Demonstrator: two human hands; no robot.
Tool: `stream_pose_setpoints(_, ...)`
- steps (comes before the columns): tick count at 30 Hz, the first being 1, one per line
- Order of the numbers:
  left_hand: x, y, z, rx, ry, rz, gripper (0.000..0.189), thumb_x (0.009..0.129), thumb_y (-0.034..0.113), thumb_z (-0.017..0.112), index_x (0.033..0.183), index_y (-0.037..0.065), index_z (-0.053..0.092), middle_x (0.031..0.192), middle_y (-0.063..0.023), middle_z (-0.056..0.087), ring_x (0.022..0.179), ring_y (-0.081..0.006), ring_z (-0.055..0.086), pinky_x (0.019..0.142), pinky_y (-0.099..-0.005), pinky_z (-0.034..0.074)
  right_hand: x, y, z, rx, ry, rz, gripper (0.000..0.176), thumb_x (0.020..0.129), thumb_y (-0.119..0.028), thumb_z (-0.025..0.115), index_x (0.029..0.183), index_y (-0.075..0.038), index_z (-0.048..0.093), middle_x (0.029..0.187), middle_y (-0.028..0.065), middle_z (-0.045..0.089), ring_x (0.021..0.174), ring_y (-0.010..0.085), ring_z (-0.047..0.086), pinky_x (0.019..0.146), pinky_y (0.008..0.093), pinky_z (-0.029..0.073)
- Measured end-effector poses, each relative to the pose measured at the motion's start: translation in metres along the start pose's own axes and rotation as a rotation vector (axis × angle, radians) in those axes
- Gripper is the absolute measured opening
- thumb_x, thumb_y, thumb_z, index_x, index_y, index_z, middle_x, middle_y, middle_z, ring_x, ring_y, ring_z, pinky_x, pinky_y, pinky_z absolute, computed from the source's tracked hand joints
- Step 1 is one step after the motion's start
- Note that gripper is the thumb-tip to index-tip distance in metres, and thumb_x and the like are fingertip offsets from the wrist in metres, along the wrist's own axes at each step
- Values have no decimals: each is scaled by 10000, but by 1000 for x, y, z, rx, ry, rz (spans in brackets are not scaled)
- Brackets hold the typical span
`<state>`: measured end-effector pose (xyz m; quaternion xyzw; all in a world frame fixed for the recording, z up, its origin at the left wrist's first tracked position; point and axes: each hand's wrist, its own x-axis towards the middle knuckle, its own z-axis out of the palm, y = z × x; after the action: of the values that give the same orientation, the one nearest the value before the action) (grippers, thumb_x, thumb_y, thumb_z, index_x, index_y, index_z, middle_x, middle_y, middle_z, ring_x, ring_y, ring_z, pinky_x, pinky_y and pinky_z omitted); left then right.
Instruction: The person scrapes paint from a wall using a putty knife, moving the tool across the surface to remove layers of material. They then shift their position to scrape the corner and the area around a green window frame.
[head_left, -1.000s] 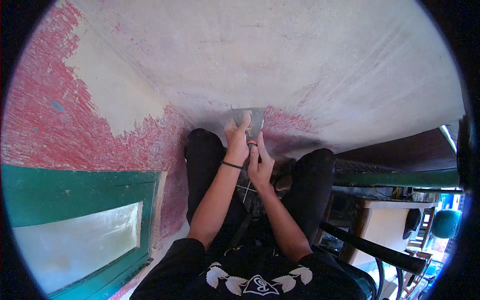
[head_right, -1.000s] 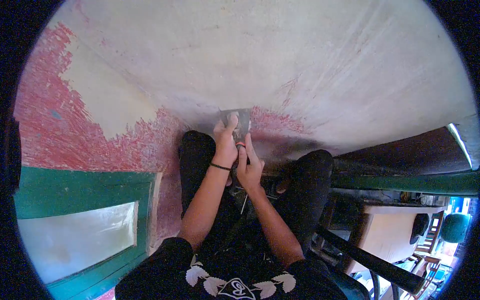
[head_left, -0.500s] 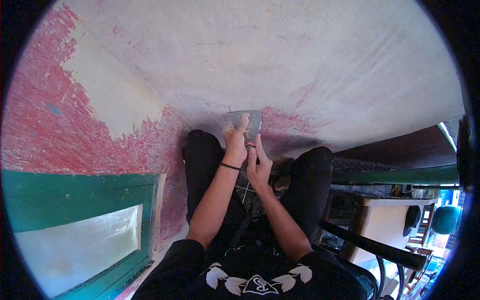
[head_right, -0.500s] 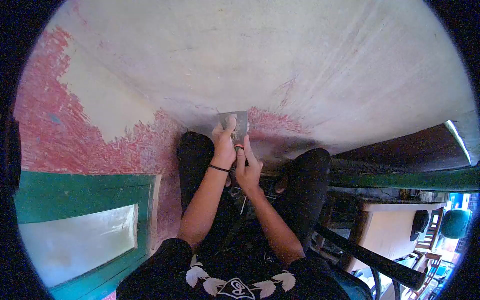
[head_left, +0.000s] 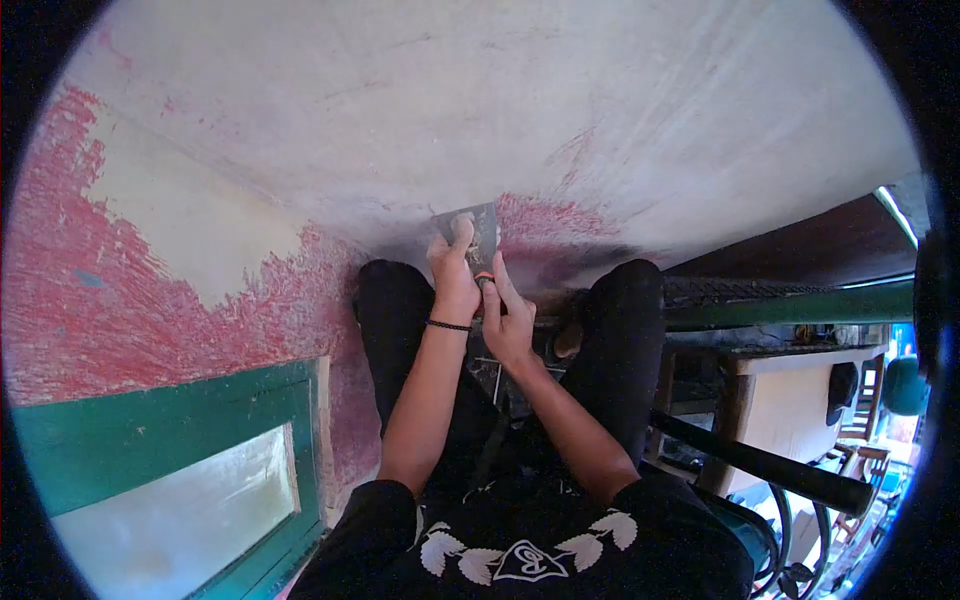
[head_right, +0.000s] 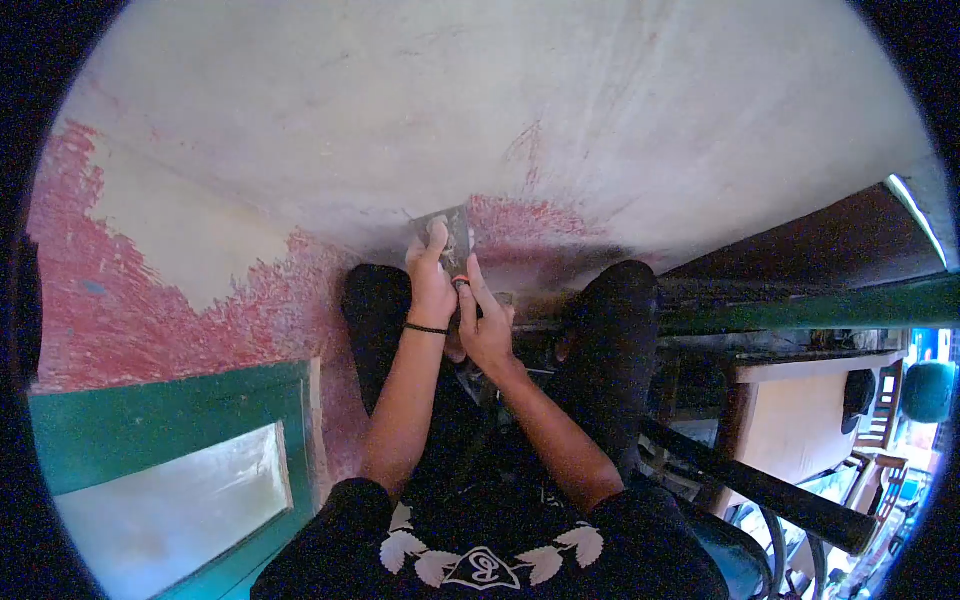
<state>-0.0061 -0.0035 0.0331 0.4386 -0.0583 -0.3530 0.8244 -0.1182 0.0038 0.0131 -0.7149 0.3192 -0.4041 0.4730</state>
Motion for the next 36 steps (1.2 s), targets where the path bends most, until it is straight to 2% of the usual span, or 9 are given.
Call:
stream_pose_setpoints(5, -1, 13, 8, 25, -42, 93, 259, 923, 188, 708, 1080, 13, 600, 958, -85, 677, 807, -206, 685, 703, -339, 568, 1, -6, 3, 64, 40, -30, 448, 996, -96, 546, 1434, -26, 485, 1030, 185, 729, 900, 150, 687, 807, 320, 533)
stream_pose_setpoints(8, 6, -5, -8, -14, 5, 49, 280, 924, 185, 706, 1119, 16, 598, 991, -74, 670, 822, -202, 678, 719, -334, 563, -3, -2, 2, 48, -1, 65, 450, 991, -93, 552, 1432, -33, 490, 1040, 199, 723, 909, 177, 701, 810, 319, 533)
stream_pose_setpoints(17, 13, -14, -17, 35, -13, 75, 322, 937, 230, 685, 1150, 15, 574, 1021, -101, 668, 866, -225, 667, 773, -351, 554, -2, 1, 1, 90, 31, 15, 454, 976, -97, 578, 1421, -46, 508, 999, 204, 720, 826, 200, 714, 771, 328, 539)
stream_pose_setpoints(20, 3, 6, 12, 0, -62, 129, 339, 944, 256, 681, 1161, 17, 579, 1026, -92, 666, 880, -225, 665, 773, -346, 553, 8, 0, 0, 49, 74, -97, 449, 974, -96, 578, 1416, -45, 515, 979, 195, 724, 814, 198, 716, 762, 331, 541)
stream_pose_setpoints(23, 2, 14, 12, 71, -109, 88, 353, 955, 268, 667, 1186, 19, 573, 1058, -84, 659, 902, -218, 662, 777, -343, 551, 11, -17, -12, 59, -36, 60, 421, 982, -100, 559, 1399, -46, 531, 1045, 226, 712, 976, 317, 720, 839, 368, 546)
stream_pose_setpoints(26, 11, -11, -8, 43, -41, 96, 325, 962, 267, 655, 1163, 24, 576, 1044, -81, 661, 892, -207, 662, 778, -339, 548, 5, -3, -7, 67, 21, -23, 430, 979, -102, 561, 1405, -55, 528, 1049, 218, 714, 980, 325, 717, 838, 369, 547)
stream_pose_setpoints(29, 8, 10, 14, 56, -115, 128, 313, 967, 279, 648, 1144, 30, 580, 1029, -76, 657, 882, -201, 658, 786, -334, 543, 14, -10, -7, 64, 70, -109, 435, 976, -102, 571, 1403, -30, 524, 987, 199, 724, 868, 213, 727, 785, 334, 543)
stream_pose_setpoints(32, -1, 14, 14, 63, -109, 80, 311, 952, 259, 671, 1148, 37, 576, 1040, -78, 648, 888, -203, 652, 786, -338, 543, 12, -24, -17, 63, -31, 59, 436, 978, -94, 566, 1407, -30, 519, 999, 197, 726, 896, 215, 724, 796, 330, 541)
stream_pose_setpoints(36, 9, -11, -1, 22, -27, 92, 299, 942, 250, 684, 1124, 37, 580, 1010, -90, 659, 874, -205, 654, 781, -341, 542, 4, 0, -6, 46, 46, -29, 440, 981, -96, 567, 1414, -41, 516, 1011, 205, 722, 928, 201, 716, 808, 324, 534)
